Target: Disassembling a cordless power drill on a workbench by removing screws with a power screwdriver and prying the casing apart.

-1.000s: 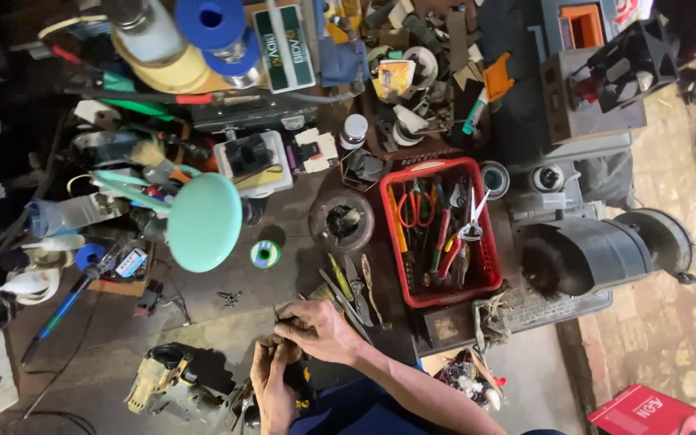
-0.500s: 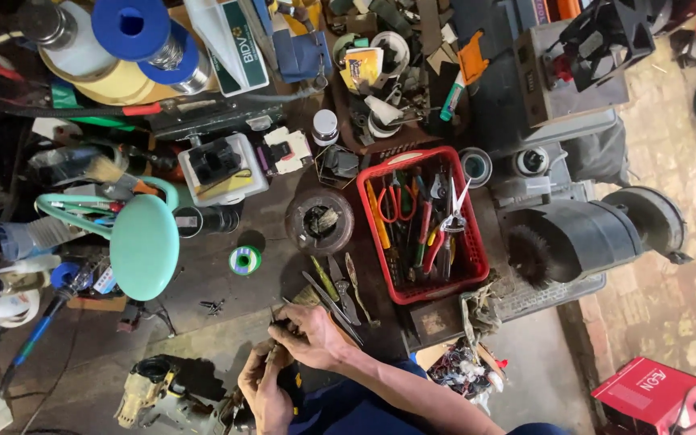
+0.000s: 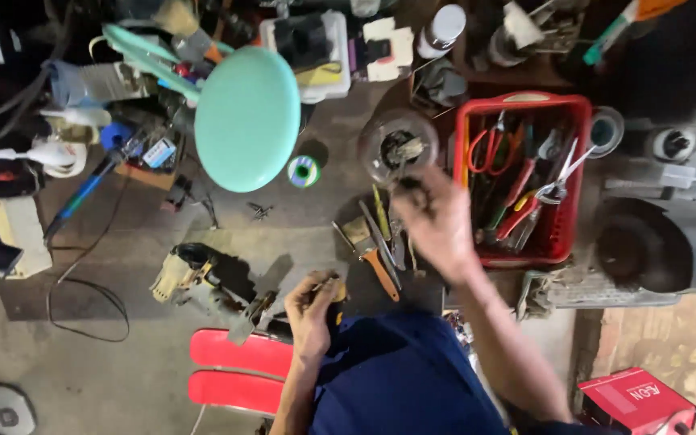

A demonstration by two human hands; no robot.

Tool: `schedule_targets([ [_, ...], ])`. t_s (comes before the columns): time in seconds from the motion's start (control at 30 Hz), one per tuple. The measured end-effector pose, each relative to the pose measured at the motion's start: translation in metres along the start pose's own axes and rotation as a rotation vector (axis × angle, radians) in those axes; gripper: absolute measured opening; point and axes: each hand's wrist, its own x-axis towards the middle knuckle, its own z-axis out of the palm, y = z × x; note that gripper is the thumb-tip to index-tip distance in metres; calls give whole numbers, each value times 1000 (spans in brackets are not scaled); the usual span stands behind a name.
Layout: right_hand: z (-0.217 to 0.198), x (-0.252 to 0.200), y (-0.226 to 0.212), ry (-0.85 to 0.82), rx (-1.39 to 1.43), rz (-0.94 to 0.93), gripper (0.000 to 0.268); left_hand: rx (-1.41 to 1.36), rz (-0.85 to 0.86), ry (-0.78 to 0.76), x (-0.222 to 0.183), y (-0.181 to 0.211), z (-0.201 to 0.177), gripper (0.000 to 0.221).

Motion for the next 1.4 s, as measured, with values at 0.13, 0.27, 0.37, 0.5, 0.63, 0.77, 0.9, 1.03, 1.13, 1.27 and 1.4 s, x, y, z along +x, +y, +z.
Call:
schedule_targets([
  [0.13, -14, 11, 17, -197, -89, -255, 3, -211, 132, 140, 3, -16, -31, 8],
  [0.27, 29, -21, 44, -343, -138, -56, 19, -119, 186, 141, 0, -10, -39, 10],
  [0.37, 80, -43, 69, -478, -292, 142, 25, 0, 192, 128, -4, -17, -43, 9],
  [0.5, 145, -57, 117, -452, -655, 63, 25, 1, 151, 118, -10, -12, -39, 10],
  [0.63, 177, -60, 125, -488, -1218, -76, 49, 210, 152, 91, -12, 4, -34, 13],
  [0.77, 167, -43, 96, -538, -950, 36, 18, 61, 143, 128, -2, -20, -35, 11],
  [0.9, 148, -46, 107, -365, -819, -161, 31, -86, 16, 324, 16, -14, -22, 15],
  [1.03, 133, -47, 127, -247, -693, -210, 18, -110, -52, 411, 41, 1, -7, 7],
  [1.13, 140, -45, 126, -392, -753, -127, 11, -95, -134, 496, 55, 34, 35, 6],
  [1.27, 153, -50, 103, -453, -841, -118, 21, -88, -101, 499, 74, 18, 29, 8],
  [1.4, 149, -33, 63, -899, -696, 161, 11, -1, -118, 506, 73, 20, 31, 12],
])
